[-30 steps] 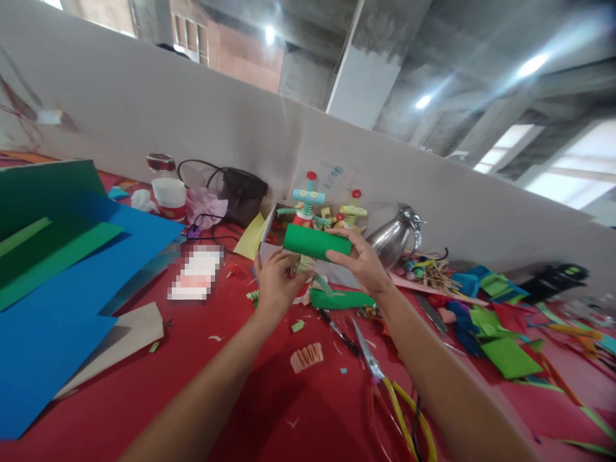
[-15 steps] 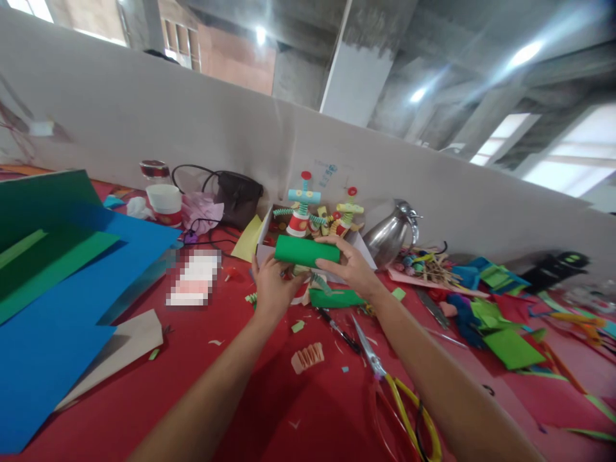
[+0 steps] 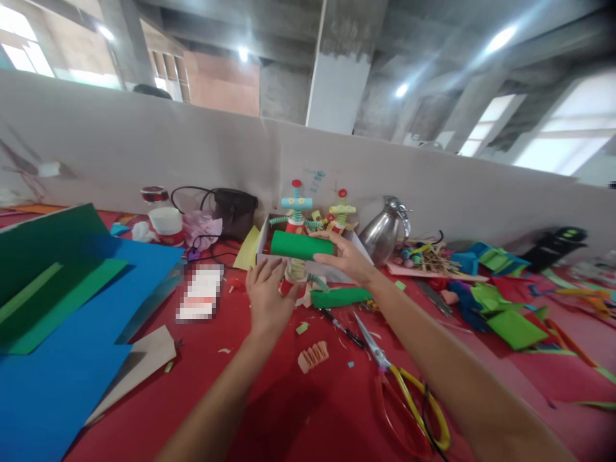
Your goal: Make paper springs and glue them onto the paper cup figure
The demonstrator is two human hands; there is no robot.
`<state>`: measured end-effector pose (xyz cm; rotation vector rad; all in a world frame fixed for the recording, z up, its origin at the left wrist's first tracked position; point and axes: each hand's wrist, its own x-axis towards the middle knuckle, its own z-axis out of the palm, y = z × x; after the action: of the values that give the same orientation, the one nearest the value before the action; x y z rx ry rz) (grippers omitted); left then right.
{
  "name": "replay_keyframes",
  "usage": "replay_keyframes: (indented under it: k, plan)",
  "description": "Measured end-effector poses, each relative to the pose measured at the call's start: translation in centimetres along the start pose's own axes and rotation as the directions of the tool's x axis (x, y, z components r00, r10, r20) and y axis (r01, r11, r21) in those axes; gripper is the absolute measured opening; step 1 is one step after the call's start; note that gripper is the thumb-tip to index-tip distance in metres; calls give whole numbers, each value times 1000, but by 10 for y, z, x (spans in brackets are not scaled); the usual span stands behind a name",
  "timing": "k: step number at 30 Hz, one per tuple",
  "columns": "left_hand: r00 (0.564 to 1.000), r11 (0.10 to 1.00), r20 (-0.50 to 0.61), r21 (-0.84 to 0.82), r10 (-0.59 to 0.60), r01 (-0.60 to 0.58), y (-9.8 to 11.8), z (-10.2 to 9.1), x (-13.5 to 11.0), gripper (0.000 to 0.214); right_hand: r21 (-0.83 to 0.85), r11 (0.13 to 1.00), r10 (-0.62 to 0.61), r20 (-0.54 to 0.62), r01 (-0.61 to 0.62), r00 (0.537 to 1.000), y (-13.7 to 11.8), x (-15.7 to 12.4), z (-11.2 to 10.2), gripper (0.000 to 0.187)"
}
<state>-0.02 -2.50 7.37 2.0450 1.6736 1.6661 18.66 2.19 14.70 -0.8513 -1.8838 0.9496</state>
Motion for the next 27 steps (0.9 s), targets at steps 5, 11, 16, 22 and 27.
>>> replay_keyframes:
  k: [5, 11, 16, 22, 27]
  plan:
    - [989, 984, 2, -97, -150, 150, 0, -17, -29, 17, -20, 999, -25, 11, 26, 1000, -11, -1, -3, 47]
    - [952, 901, 115, -309, -284, 306, -5, -12, -45, 15, -157, 986, -55, -39, 48, 998, -21, -7, -14, 47]
    - [939, 857, 140, -386, -313, 343, 0, -7, -48, 14, -411, 901, -210, -127, 141, 969, -50, -19, -22, 41]
    - [916, 841, 93, -370, -390, 396, 8, -8, -34, 30, -694, 676, -438, -107, 248, 893, -81, -29, -5, 21]
    - [859, 798, 212, -318, -466, 512, 18, -2, -1, 62, -802, 561, -221, 92, 204, 971, -78, -11, 18, 47]
